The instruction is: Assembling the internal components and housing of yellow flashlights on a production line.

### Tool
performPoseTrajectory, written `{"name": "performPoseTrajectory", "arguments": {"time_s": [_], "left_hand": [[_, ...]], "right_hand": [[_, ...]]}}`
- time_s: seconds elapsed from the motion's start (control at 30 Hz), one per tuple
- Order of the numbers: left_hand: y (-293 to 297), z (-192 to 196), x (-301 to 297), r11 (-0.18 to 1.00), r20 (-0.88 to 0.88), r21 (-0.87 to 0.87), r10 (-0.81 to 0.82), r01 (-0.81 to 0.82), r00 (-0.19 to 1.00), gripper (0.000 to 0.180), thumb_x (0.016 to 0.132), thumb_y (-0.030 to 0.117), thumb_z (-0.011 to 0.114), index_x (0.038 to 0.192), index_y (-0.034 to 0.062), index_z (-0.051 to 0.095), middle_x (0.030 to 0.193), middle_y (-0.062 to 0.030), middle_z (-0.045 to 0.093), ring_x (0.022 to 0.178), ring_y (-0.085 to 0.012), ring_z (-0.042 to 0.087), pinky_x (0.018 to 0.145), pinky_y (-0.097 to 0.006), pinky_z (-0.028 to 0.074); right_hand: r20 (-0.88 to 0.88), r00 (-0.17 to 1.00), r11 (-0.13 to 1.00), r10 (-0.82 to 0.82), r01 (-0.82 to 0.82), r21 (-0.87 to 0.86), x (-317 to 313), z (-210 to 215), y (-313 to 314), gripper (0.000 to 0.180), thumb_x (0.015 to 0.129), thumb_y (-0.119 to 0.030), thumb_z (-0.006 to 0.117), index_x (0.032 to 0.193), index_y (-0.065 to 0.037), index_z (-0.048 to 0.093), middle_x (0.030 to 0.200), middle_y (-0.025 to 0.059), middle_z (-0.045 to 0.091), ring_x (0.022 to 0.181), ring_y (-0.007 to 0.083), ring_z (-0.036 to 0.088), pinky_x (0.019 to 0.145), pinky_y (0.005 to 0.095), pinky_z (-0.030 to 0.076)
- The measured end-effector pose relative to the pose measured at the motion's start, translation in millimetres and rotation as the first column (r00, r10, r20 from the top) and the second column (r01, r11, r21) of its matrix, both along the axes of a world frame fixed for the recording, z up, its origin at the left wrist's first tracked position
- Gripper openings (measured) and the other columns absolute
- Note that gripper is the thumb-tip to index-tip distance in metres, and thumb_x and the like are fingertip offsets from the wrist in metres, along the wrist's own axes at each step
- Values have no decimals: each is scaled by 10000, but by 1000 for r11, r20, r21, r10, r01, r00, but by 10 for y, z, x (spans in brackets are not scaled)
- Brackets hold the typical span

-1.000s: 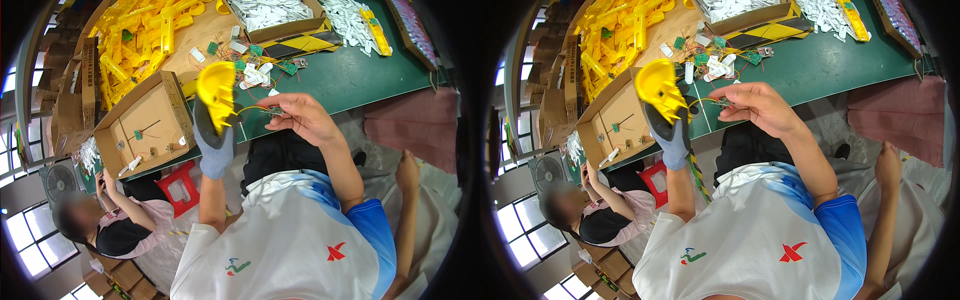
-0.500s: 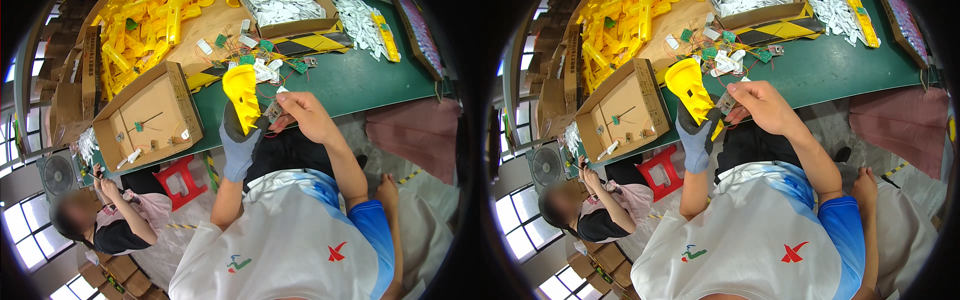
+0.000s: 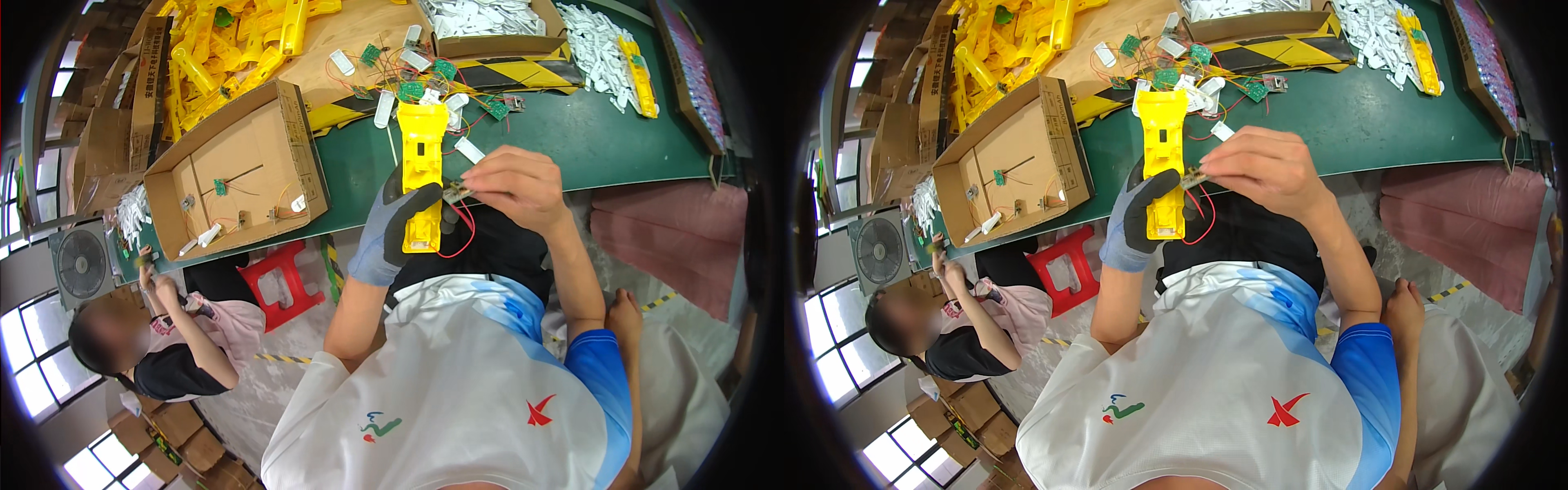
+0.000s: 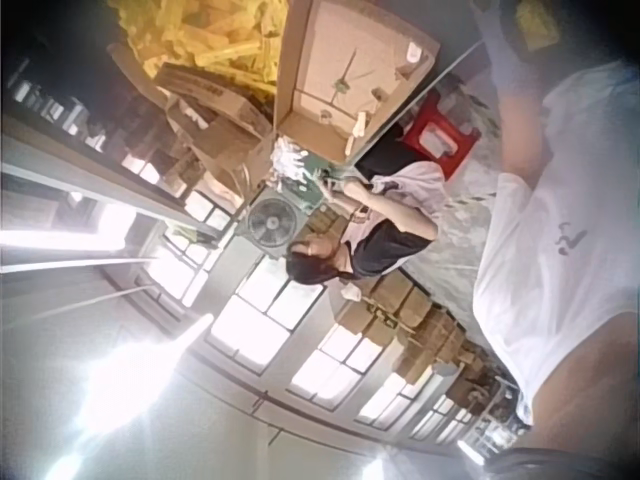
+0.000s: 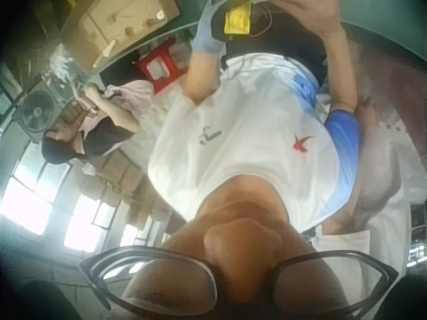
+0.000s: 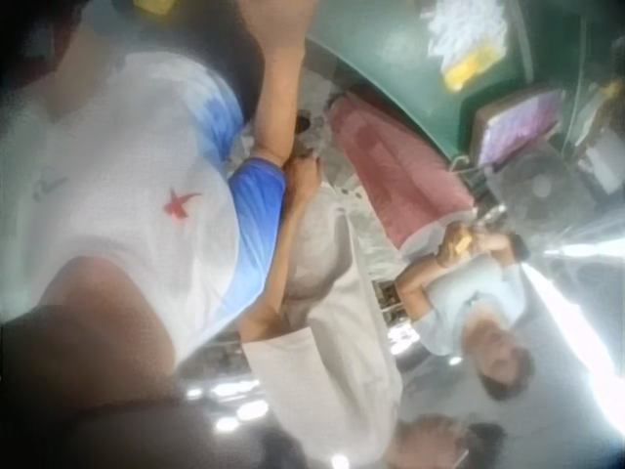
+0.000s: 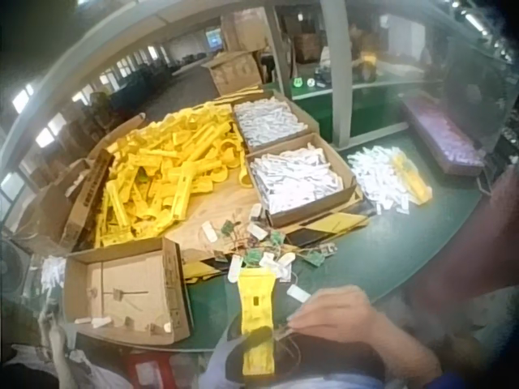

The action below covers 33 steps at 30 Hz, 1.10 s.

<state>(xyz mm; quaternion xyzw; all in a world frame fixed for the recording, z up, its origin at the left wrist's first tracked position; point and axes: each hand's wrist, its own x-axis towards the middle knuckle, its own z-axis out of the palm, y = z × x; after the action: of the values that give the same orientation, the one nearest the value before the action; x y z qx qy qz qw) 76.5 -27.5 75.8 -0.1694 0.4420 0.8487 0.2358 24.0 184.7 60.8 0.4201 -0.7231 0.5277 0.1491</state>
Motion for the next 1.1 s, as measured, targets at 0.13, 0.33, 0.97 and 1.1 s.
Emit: {"name": "performPoseTrajectory", "arguments": {"time_s": [0.13, 0.33, 0.97, 1.1], "left_hand": [[40, -70, 80, 996, -338, -64, 41, -67, 940, 578, 939, 310, 595, 1415, 76, 363, 1112, -86, 580, 785, -159, 641, 628, -280, 544], [53, -159, 66, 994, -162, -96, 39, -55, 986, 533, 994, 416, 475, 1399, 80, 392, 1002, -77, 613, 740, -135, 639, 622, -273, 546], [177, -137, -7, 941, -256, -333, -31, -58, 966, 341, 1011, 305, 458, 1217, 34, 488, 848, -89, 629, 602, -139, 636, 534, -252, 531], [256, -131, 22, 982, -176, -148, 89, -116, 980, 305, 1009, 309, 458, 1152, 42, 499, 832, -97, 642, 601, -152, 646, 529, -266, 543]], "right_hand": [[763, 638, 907, 106, 252, -337, 195, -69, -104, 172, 782, -9, 757, 938, 10, 685, 914, 70, 699, 814, 138, 666, 696, 247, 530], [835, 499, 917, 233, 174, -360, 64, -37, -261, 159, 831, -32, 725, 964, 38, 674, 900, 72, 691, 799, 100, 655, 735, 229, 529], [820, 571, 913, -20, 344, -218, 142, -114, -377, 217, 811, -15, 744, 998, 14, 637, 878, 40, 657, 715, 55, 630, 631, 188, 486], [860, 481, 876, 167, 328, -354, 170, -148, -382, 243, 823, -14, 732, 1041, 4, 623, 910, 40, 651, 750, 42, 620, 629, 191, 473]]}}
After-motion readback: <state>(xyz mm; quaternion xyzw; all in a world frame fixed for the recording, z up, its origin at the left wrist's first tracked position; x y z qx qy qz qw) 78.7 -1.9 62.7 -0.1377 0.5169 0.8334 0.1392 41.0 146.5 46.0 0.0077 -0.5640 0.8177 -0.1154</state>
